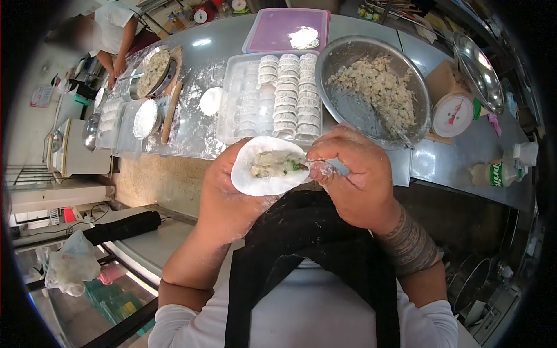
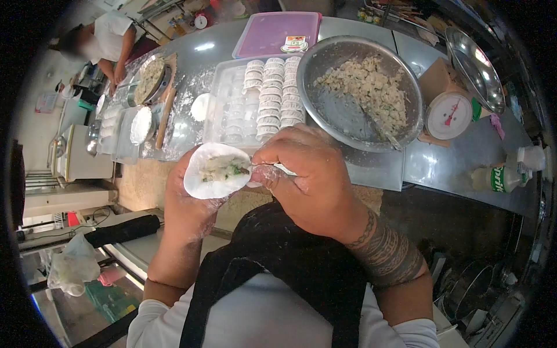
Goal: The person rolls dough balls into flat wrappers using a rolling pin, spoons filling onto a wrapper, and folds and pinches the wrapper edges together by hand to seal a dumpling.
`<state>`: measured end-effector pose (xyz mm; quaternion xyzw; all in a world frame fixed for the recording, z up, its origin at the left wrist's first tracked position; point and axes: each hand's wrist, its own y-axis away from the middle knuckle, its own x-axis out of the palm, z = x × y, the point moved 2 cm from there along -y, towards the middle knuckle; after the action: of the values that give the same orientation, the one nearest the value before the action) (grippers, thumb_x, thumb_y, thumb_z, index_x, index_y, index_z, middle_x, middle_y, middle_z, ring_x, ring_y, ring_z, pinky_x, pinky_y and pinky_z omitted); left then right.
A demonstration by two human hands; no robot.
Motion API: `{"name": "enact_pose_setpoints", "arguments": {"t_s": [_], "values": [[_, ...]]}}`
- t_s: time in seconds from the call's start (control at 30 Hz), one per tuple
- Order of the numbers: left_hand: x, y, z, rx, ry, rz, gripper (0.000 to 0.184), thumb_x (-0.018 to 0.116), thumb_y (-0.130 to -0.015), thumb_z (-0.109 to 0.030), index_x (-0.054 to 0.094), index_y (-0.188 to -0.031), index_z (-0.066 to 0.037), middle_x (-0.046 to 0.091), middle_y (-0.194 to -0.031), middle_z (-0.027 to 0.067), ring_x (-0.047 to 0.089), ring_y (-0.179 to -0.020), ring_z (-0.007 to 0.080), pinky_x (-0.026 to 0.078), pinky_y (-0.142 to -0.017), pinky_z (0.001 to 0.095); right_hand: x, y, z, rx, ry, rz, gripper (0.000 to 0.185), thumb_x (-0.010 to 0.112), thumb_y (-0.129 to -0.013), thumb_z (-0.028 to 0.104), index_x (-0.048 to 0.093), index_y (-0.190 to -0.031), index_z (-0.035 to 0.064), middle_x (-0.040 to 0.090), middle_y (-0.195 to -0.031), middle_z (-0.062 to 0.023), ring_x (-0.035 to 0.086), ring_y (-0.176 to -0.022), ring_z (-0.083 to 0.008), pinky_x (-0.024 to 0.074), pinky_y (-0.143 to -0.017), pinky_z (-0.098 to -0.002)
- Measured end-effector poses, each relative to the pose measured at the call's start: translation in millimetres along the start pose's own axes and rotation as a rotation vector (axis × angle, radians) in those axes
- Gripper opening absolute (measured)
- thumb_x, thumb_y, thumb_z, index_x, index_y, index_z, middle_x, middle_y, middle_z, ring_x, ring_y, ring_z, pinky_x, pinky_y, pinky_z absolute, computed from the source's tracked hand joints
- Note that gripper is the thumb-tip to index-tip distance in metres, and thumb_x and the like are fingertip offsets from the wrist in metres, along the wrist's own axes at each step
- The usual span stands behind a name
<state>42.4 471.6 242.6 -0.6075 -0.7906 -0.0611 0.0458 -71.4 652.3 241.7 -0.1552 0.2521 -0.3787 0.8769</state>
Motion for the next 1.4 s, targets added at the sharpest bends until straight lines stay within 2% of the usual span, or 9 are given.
{"name": "enact_pose_setpoints", "arguments": {"t_s": [0.1,0.2,0.3,0.43,0.6,0.7,0.8,0.9,1.4], "values": [[1,0,-7,-0.023,-0.008,0.045,0.041,0.083,-0.086,-0.01,0.067,-0.122,0.001,0.074,-0.114,0.0064,0.07,-0.106,0.0138,0.054,-0.095,0.031,2,0,4,0.042,-0.02,-0.086,0.012,0.076,-0.088,0.003,0.069,-0.096,-0.0017,0.069,-0.095,-0.0144,0.066,-0.088,-0.026,0.0507,-0.081,-0.0359],[-2,-1,-7,-0.004,-0.013,0.096,0.042,0.082,-0.088,-0.011,0.065,-0.124,0.002,0.074,-0.114,0.0072,0.07,-0.106,0.0146,0.055,-0.095,0.0307,0,1,-1,0.04,-0.056,-0.017,0.012,0.076,-0.089,0.004,0.069,-0.097,-0.0017,0.069,-0.095,-0.0145,0.066,-0.089,-0.0264,0.0512,-0.081,-0.0365],[20,-1,-8,0.041,0.184,-0.113,0.045,0.082,-0.088,-0.012,0.063,-0.127,0.003,0.074,-0.114,0.0084,0.071,-0.105,0.016,0.056,-0.094,0.0304,2,-1,-2,0.008,-0.074,-0.055,0.012,0.077,-0.086,0.005,0.07,-0.095,0.0,0.072,-0.092,-0.016,0.069,-0.083,-0.0306,0.0516,-0.077,-0.0397],[17,4,13,0.092,0.191,-0.169,0.05,0.085,-0.088,-0.015,0.062,-0.128,0.003,0.074,-0.115,0.0095,0.072,-0.104,0.0173,0.057,-0.092,0.031,2,0,-1,-0.003,-0.041,-0.054,0.013,0.077,-0.085,0.004,0.07,-0.095,0.0006,0.071,-0.091,-0.0159,0.068,-0.082,-0.0311,0.051,-0.076,-0.0395],[19,5,17,0.075,0.19,-0.127,0.049,0.084,-0.09,-0.016,0.062,-0.129,0.004,0.074,-0.118,0.0109,0.071,-0.108,0.0179,0.057,-0.096,0.0329,2,2,-3,-0.009,0.01,-0.056,0.016,0.078,-0.084,0.005,0.071,-0.097,0.001,0.071,-0.092,-0.0153,0.068,-0.083,-0.0311,0.0507,-0.075,-0.0404],[17,6,12,0.09,0.195,-0.072,0.047,0.083,-0.091,-0.015,0.062,-0.129,0.005,0.074,-0.12,0.0115,0.071,-0.11,0.0184,0.056,-0.099,0.0339,-1,2,-1,0.011,-0.036,-0.067,0.011,0.072,-0.089,0.0,0.068,-0.099,-0.002,0.068,-0.097,-0.014,0.066,-0.088,-0.0264,0.0513,-0.082,-0.036],[14,5,10,0.101,0.185,-0.033,0.045,0.081,-0.092,-0.012,0.063,-0.129,0.005,0.074,-0.121,0.012,0.071,-0.11,0.0188,0.056,-0.099,0.0343,0,0,-2,0.033,-0.026,-0.061,0.011,0.072,-0.089,0.002,0.068,-0.099,-0.0018,0.069,-0.096,-0.0136,0.066,-0.088,-0.0272,0.0509,-0.083,-0.0364],[12,3,8,0.083,0.14,-0.027,0.042,0.08,-0.093,-0.009,0.063,-0.128,0.005,0.074,-0.12,0.0122,0.072,-0.11,0.0191,0.057,-0.099,0.0346,0,-3,-2,-0.018,0.024,-0.044,0.015,0.077,-0.084,0.005,0.071,-0.097,0.0003,0.071,-0.092,-0.015,0.067,-0.084,-0.033,0.0511,-0.076,-0.0418],[-15,-9,-1,0.068,0.099,0.077,0.04,0.076,-0.095,-0.004,0.061,-0.13,0.007,0.072,-0.12,0.0134,0.071,-0.109,0.0189,0.057,-0.098,0.0342,15,-19,-5,0.021,-0.021,-0.086,0.017,0.077,-0.083,0.004,0.07,-0.098,0.0028,0.071,-0.093,-0.0147,0.068,-0.086,-0.0337,0.0514,-0.078,-0.0424]]}}
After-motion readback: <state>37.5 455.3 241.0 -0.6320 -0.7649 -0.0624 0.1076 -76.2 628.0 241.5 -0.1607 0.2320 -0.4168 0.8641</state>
